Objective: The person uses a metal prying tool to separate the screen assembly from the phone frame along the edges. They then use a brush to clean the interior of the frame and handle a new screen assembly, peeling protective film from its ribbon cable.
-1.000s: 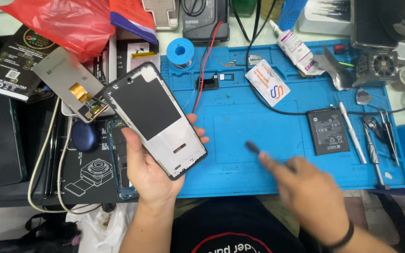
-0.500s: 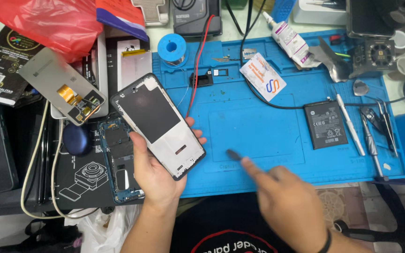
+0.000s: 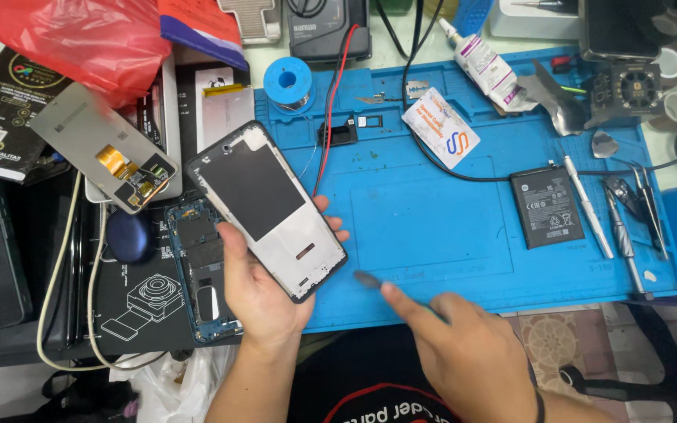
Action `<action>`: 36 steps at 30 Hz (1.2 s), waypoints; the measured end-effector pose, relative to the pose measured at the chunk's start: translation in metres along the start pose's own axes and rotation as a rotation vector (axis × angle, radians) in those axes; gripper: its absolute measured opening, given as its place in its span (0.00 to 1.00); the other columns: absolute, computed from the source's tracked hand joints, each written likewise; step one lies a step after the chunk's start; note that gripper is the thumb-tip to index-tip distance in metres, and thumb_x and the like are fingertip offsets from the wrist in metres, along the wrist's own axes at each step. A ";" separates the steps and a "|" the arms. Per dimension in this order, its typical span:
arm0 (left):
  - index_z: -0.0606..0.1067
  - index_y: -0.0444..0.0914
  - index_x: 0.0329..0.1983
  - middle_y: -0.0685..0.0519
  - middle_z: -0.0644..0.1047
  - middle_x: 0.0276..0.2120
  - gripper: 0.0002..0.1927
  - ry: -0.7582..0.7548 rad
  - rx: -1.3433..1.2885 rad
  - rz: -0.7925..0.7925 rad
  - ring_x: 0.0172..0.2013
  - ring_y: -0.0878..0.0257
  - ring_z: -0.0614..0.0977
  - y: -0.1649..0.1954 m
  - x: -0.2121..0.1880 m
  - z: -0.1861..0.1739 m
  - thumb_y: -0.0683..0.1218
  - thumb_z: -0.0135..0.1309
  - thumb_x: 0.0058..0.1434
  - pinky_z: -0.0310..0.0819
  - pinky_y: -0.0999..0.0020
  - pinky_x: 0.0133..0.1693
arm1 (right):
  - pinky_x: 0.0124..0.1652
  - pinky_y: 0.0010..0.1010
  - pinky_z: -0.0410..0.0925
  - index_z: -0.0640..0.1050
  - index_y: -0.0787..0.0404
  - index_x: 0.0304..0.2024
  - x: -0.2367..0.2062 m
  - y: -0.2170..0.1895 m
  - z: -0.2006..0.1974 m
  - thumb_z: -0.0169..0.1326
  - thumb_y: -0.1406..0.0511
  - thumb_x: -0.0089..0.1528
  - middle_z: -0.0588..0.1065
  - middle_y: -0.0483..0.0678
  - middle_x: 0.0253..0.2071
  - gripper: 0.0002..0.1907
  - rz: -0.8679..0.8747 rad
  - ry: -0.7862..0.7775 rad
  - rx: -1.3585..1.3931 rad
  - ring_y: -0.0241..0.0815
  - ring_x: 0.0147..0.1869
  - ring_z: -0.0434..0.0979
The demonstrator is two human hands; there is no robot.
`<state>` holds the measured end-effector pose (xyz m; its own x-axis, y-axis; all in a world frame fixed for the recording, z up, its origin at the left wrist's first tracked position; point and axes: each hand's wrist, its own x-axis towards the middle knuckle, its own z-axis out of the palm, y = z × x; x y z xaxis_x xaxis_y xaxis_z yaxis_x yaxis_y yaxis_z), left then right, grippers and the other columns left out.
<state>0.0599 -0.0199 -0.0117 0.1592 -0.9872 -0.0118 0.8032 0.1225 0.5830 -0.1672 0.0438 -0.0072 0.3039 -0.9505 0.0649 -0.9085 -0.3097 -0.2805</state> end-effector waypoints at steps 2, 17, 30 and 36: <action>0.66 0.31 0.68 0.33 0.76 0.56 0.41 -0.015 -0.034 0.010 0.50 0.41 0.81 0.004 0.000 0.001 0.69 0.29 0.74 0.77 0.41 0.52 | 0.23 0.46 0.71 0.75 0.34 0.65 0.001 -0.009 0.006 0.61 0.64 0.53 0.70 0.51 0.28 0.36 -0.260 -0.260 0.094 0.52 0.25 0.76; 0.62 0.30 0.72 0.36 0.74 0.61 0.43 -0.281 -0.157 -0.319 0.54 0.44 0.80 -0.031 -0.031 0.012 0.68 0.20 0.75 0.76 0.48 0.56 | 0.31 0.28 0.69 0.78 0.54 0.59 0.071 -0.024 -0.089 0.57 0.74 0.58 0.75 0.47 0.32 0.26 -0.275 0.307 0.426 0.39 0.30 0.75; 0.60 0.32 0.72 0.38 0.70 0.64 0.39 -0.168 -0.207 -0.220 0.61 0.48 0.75 -0.031 -0.026 0.014 0.66 0.28 0.75 0.68 0.52 0.65 | 0.34 0.26 0.69 0.78 0.57 0.60 0.060 -0.042 -0.039 0.55 0.76 0.60 0.72 0.47 0.30 0.25 -0.293 0.252 0.665 0.38 0.31 0.74; 0.62 0.28 0.73 0.34 0.71 0.63 0.47 -0.242 -0.190 -0.023 0.58 0.45 0.77 0.008 -0.011 0.010 0.72 0.31 0.72 0.73 0.47 0.60 | 0.34 0.24 0.69 0.83 0.47 0.62 0.023 -0.011 -0.013 0.61 0.71 0.58 0.67 0.42 0.23 0.29 -0.351 -0.158 0.593 0.31 0.26 0.69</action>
<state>0.0587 -0.0089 0.0006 0.0169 -0.9829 0.1836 0.9016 0.0944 0.4221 -0.1542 0.0250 0.0097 0.6293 -0.7679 0.1196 -0.4534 -0.4878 -0.7459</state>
